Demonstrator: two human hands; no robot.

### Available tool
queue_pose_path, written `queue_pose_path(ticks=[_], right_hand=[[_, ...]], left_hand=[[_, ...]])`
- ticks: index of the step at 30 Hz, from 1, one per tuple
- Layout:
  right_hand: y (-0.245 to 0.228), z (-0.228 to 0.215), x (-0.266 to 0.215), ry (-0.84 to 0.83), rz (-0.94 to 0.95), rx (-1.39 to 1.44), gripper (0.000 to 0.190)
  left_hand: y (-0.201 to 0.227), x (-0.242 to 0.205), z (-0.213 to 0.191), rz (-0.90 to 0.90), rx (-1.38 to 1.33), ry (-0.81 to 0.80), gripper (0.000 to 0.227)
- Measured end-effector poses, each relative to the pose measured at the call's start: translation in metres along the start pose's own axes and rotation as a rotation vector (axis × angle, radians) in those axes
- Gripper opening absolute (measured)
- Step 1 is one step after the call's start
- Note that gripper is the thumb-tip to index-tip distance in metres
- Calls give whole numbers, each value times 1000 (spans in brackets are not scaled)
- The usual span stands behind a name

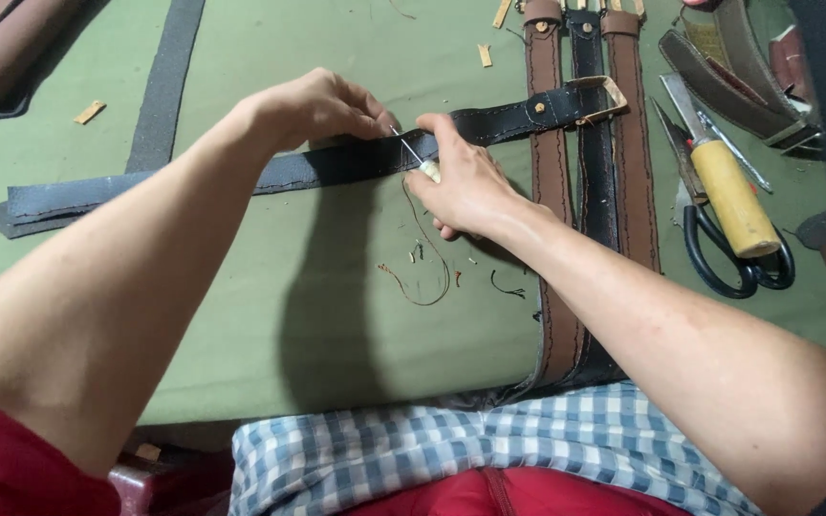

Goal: Hand-stitching a leather belt using a needle and thread at a sewing station.

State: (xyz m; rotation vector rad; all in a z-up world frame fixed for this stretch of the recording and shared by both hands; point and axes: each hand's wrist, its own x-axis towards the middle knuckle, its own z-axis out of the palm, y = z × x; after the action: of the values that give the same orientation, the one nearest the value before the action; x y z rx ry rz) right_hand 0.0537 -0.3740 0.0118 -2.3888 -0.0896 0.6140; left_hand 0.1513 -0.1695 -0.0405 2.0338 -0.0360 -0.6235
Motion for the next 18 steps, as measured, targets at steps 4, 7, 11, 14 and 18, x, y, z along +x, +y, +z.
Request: queue_pose_path(ticks=[4,7,11,14,18], right_hand=[[-1,0,-2,-4,17,13,63],[-1,0,-2,-9,29,39,62],[1,4,3,21,31,19,62],[0,5,3,28,32,6,61],[-2,4,0,32,42,5,61]], left_hand=[[2,13,0,66,46,-39,13],[10,4,3,-24,239,64,7],[5,0,-2,-16,262,39,11],[3,-4,-4,11,187,10,9],[2,-9,-1,53,95,24,10]])
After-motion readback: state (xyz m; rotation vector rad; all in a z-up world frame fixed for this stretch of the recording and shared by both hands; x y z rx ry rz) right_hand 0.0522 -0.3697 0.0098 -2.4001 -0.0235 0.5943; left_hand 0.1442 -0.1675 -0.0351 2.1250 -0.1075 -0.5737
